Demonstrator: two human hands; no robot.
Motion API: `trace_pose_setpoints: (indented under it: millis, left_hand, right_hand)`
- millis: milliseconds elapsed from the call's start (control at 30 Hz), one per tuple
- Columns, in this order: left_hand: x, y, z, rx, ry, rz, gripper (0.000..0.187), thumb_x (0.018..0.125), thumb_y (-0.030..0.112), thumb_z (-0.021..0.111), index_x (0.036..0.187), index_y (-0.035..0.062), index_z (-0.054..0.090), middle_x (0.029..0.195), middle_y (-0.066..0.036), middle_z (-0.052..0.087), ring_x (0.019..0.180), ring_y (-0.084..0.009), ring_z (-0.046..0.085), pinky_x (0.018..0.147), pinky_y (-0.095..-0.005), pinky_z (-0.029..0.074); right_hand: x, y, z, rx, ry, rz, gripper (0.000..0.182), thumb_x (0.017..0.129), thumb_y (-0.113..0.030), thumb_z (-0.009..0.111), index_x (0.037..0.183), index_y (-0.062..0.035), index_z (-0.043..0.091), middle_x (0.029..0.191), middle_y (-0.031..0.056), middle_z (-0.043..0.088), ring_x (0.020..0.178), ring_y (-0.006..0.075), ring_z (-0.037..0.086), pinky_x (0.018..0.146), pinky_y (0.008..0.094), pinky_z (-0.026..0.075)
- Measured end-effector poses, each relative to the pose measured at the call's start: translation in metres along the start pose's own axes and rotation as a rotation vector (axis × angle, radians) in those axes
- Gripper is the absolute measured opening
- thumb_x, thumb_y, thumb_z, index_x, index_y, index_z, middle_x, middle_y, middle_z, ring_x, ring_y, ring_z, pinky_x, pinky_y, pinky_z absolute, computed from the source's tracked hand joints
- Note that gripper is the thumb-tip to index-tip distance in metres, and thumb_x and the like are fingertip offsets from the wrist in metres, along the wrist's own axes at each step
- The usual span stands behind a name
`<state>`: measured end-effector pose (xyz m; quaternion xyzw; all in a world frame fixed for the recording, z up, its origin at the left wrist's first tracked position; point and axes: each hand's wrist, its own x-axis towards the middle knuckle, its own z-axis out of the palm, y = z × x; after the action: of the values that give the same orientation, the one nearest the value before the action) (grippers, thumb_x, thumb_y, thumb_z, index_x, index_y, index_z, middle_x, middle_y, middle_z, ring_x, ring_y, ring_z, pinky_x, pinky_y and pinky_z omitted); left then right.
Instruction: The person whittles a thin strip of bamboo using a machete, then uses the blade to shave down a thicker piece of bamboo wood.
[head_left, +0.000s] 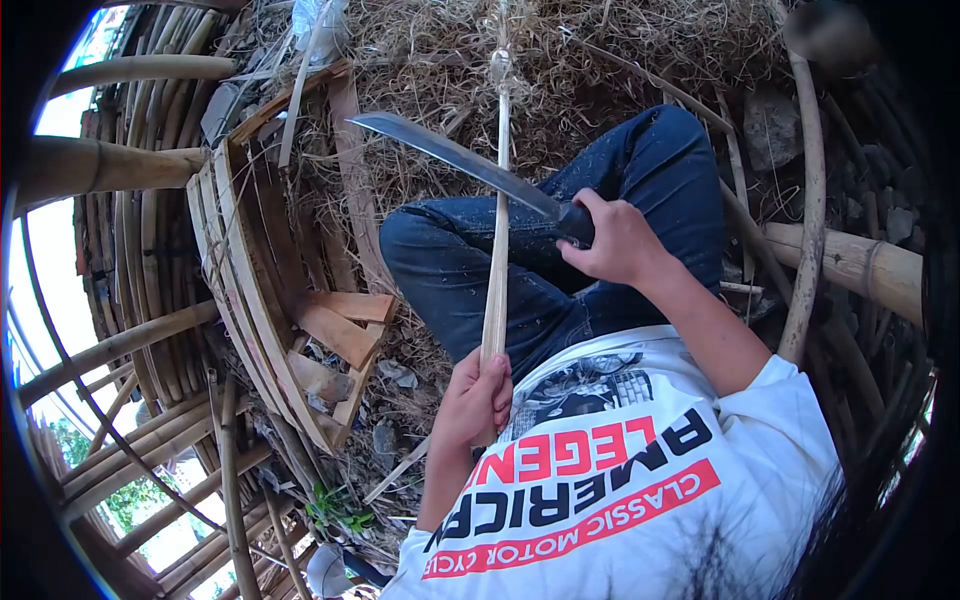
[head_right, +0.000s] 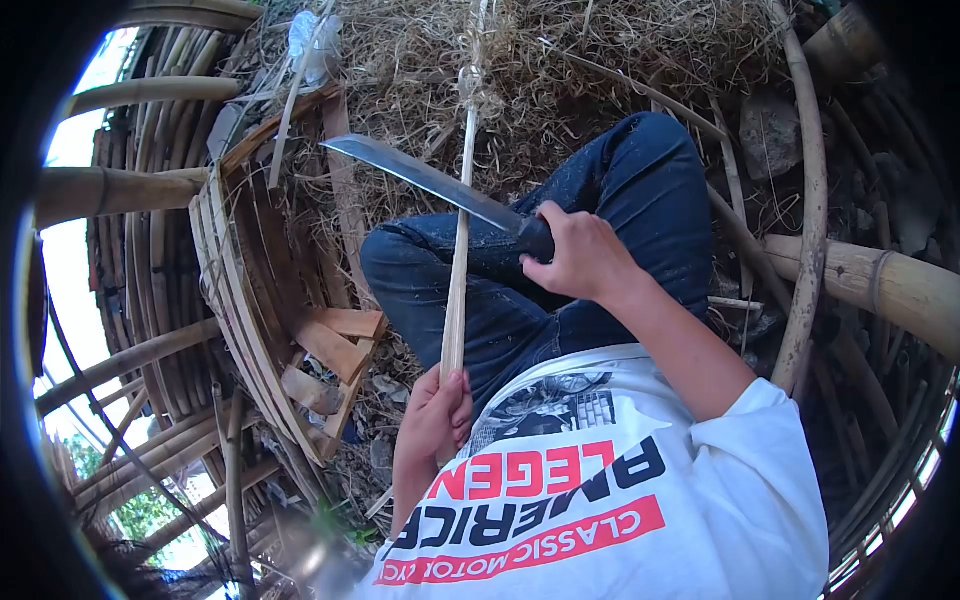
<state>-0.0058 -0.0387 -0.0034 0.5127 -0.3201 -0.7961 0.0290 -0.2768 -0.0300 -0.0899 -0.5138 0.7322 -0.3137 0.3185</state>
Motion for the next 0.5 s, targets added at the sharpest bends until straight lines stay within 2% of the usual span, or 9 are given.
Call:
trace_pose_setpoints:
  millis: [100,167,233,267,367,400,433,467,500]
  left_hand:
    - [0.002,0.008,0.0,-0.128,-0.063,-0.056,0.024,0.104,0.027,0.045,0.09,0.007,0.046,0.055,0.0,0.042,0.044,-0.0087,0.043,0.041,-0.0224,0.039]
    - [0.009,0.003,0.004,-0.129,-0.026,-0.013,0.025,0.104,0.028,0.046,0.089,0.0072,0.046,0.055,0.001,0.043,0.044,-0.0083,0.043,0.04,-0.0223,0.038]
    - [0.016,-0.004,0.001,-0.126,0.005,0.034,0.026,0.103,0.029,0.047,0.089,0.0074,0.046,0.056,0.001,0.043,0.044,-0.0079,0.043,0.039,-0.0223,0.037]
    - [0.02,-0.009,-0.003,-0.051,0.019,0.048,0.026,0.102,0.03,0.049,0.088,0.0078,0.047,0.056,0.002,0.044,0.044,-0.0075,0.043,0.039,-0.0219,0.037]
    - [0.02,-0.011,-0.003,0.071,0.072,0.042,0.027,0.1,0.03,0.055,0.086,0.0087,0.046,0.057,0.002,0.045,0.044,-0.0064,0.042,0.039,-0.0213,0.036]
    - [0.019,-0.011,-0.003,0.115,0.118,0.024,0.027,0.098,0.029,0.059,0.085,0.0091,0.046,0.057,0.003,0.046,0.044,-0.0057,0.041,0.039,-0.021,0.036]
    - [0.018,-0.011,-0.002,0.117,0.12,0.025,0.027,0.098,0.029,0.059,0.085,0.0091,0.046,0.057,0.003,0.046,0.044,-0.0057,0.041,0.039,-0.021,0.036]
    - [0.016,-0.009,-0.001,0.093,0.095,0.034,0.026,0.095,0.027,0.062,0.086,0.0093,0.046,0.056,0.003,0.044,0.042,-0.0051,0.04,0.037,-0.0204,0.034]
    - [0.016,-0.009,-0.001,0.068,0.069,0.043,0.026,0.093,0.025,0.065,0.086,0.0095,0.045,0.055,0.003,0.043,0.041,-0.0045,0.039,0.036,-0.0198,0.032]
  right_hand:
    - [-0.02,0.002,0.004,0.103,0.042,-0.114,0.04,0.07,-0.026,0.075,0.096,-0.0008,0.059,0.074,0.0192,0.067,0.075,0.0407,0.067,0.07,0.0462,0.054]
    - [-0.027,-0.001,0.0,0.081,0.031,-0.15,0.035,0.07,-0.025,0.074,0.093,-0.0022,0.06,0.073,0.0186,0.067,0.073,0.0405,0.067,0.069,0.046,0.054]
    - [-0.031,-0.007,-0.007,0.054,-0.146,-0.174,0.031,0.071,-0.024,0.074,0.091,-0.0036,0.061,0.072,0.0185,0.066,0.071,0.0399,0.066,0.069,0.0459,0.054]
    - [-0.033,-0.008,-0.01,0.011,-0.202,-0.169,0.028,0.072,-0.024,0.074,0.089,-0.0047,0.062,0.072,0.0178,0.067,0.069,0.0368,0.067,0.067,0.0454,0.054]
    - [-0.03,-0.012,-0.014,-0.208,-0.263,-0.192,0.028,0.071,-0.024,0.075,0.089,-0.006,0.063,0.072,0.0159,0.068,0.069,0.0336,0.068,0.067,0.0437,0.054]
    - [-0.029,-0.008,-0.011,-0.207,-0.261,-0.192,0.028,0.071,-0.024,0.075,0.089,-0.006,0.063,0.072,0.0159,0.068,0.069,0.0336,0.068,0.067,0.0437,0.054]
    - [-0.026,0.0,-0.004,-0.243,-0.159,-0.233,0.026,0.07,-0.024,0.075,0.086,-0.0063,0.063,0.07,0.0149,0.067,0.069,0.0344,0.067,0.065,0.0439,0.053]
    - [-0.022,0.004,0.0,-0.278,-0.057,-0.274,0.024,0.07,-0.023,0.075,0.083,-0.0066,0.063,0.069,0.014,0.066,0.07,0.0353,0.067,0.064,0.044,0.053]
    - [-0.017,0.004,-0.002,-0.276,-0.057,-0.277,0.024,0.07,-0.023,0.075,0.083,-0.0066,0.063,0.069,0.014,0.066,0.07,0.0353,0.067,0.064,0.044,0.053]
